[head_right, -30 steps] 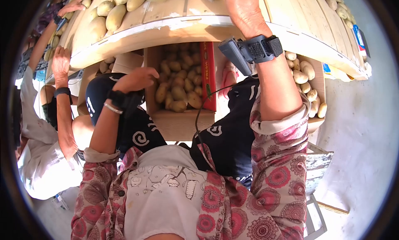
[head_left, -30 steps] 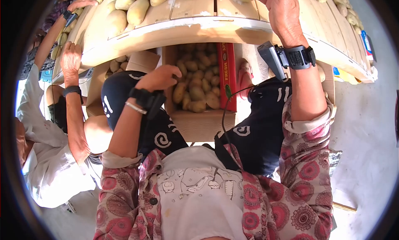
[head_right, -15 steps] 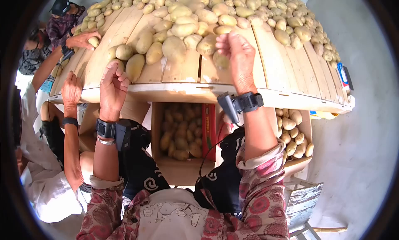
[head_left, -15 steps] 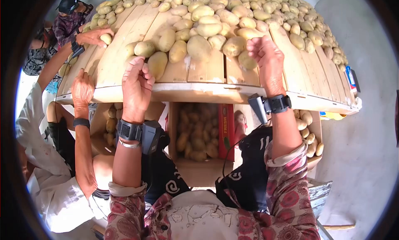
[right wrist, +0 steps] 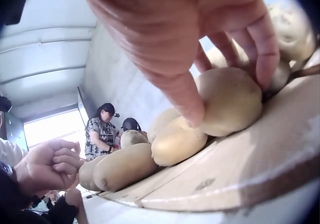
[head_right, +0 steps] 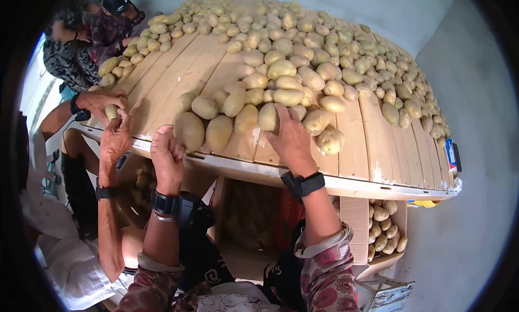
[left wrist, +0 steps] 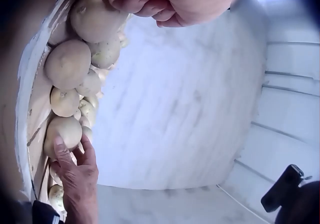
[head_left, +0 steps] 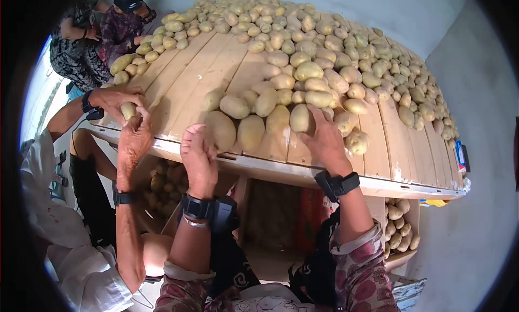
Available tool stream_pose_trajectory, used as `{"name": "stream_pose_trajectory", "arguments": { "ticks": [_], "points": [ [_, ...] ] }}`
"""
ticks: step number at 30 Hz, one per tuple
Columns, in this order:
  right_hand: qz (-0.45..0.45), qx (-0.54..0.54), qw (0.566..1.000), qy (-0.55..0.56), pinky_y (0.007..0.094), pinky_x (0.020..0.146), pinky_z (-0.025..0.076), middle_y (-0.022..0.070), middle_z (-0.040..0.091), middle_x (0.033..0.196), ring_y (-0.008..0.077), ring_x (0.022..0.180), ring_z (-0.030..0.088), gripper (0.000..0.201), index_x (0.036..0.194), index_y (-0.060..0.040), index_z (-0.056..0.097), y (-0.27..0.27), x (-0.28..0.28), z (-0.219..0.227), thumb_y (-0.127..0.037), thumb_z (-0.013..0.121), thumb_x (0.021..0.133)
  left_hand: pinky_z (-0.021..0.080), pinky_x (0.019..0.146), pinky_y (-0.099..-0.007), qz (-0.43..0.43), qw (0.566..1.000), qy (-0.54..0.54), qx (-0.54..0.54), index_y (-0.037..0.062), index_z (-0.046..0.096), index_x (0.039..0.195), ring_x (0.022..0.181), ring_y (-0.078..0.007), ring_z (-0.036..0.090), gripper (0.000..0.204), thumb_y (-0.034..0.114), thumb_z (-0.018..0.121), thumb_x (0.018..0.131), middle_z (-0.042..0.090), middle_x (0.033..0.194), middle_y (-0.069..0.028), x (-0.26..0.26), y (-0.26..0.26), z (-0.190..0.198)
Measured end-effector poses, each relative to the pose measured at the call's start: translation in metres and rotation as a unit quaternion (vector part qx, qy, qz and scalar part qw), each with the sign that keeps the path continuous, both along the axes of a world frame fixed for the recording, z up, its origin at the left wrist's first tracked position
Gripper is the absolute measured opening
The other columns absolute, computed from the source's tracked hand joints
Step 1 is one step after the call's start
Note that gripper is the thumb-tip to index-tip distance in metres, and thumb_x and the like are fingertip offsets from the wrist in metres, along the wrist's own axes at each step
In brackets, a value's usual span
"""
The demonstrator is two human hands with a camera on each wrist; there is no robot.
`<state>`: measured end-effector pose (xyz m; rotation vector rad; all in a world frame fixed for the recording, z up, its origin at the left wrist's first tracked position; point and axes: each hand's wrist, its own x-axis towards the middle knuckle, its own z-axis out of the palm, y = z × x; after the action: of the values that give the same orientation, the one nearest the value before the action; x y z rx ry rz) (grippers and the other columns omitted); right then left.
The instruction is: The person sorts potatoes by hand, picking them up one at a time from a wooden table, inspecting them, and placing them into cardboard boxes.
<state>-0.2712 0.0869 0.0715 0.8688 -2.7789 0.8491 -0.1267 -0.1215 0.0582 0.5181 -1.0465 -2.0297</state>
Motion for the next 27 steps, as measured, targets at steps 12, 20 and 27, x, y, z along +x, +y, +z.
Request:
{"name": "stream_pose_trajectory", "arguments": {
  "ticks": [12, 20, 27],
  "points": [
    [0.006, 0.097, 0.995, -0.013, 0.0458, 0.086, 0.046, 0.0276, 0.049, 0.108, 0.0431, 0.098, 0.054, 0.07, 0.128, -0.0095, 0.043, -0.029, 0.008, 0.016, -0.01, 0.075, 0.065, 0.02, 0.037, -0.0186, -0.016, 0.996, 0.017, 0.084, 0.009, 0.053, 0.084, 0.041, -0.0021, 0.025, 0.005, 0.009, 0.051, 0.089, 0.035, 0.054, 0.0072, -0.013, 0.005, 0.001],
    [0.047, -0.048, 0.992, -0.106, 0.0359, 0.087, 0.045, 0.0191, 0.062, 0.102, 0.031, 0.095, 0.06, 0.054, 0.117, -0.005, 0.054, -0.005, 0.015, 0.036, -0.018, 0.071, 0.068, 0.025, 0.041, -0.0175, -0.023, 0.996, 0.066, 0.047, 0.0071, 0.055, 0.085, 0.048, 0.0002, 0.035, 0.003, 0.007, 0.054, 0.087, 0.045, 0.061, 0.0072, -0.03, 0.015, -0.009],
    [0.073, -0.002, 0.991, -0.109, 0.0374, 0.094, 0.042, 0.0187, 0.054, 0.116, 0.0327, 0.109, 0.052, 0.063, 0.126, -0.0077, 0.046, 0.022, 0.042, 0.012, -0.009, 0.07, 0.068, 0.025, 0.041, -0.0175, 0.001, 0.998, 0.053, -0.041, 0.0066, 0.056, 0.084, 0.046, 0.001, 0.032, 0.002, 0.006, 0.055, 0.086, 0.04, 0.057, 0.0093, -0.037, 0.022, -0.015]
  ]
}}
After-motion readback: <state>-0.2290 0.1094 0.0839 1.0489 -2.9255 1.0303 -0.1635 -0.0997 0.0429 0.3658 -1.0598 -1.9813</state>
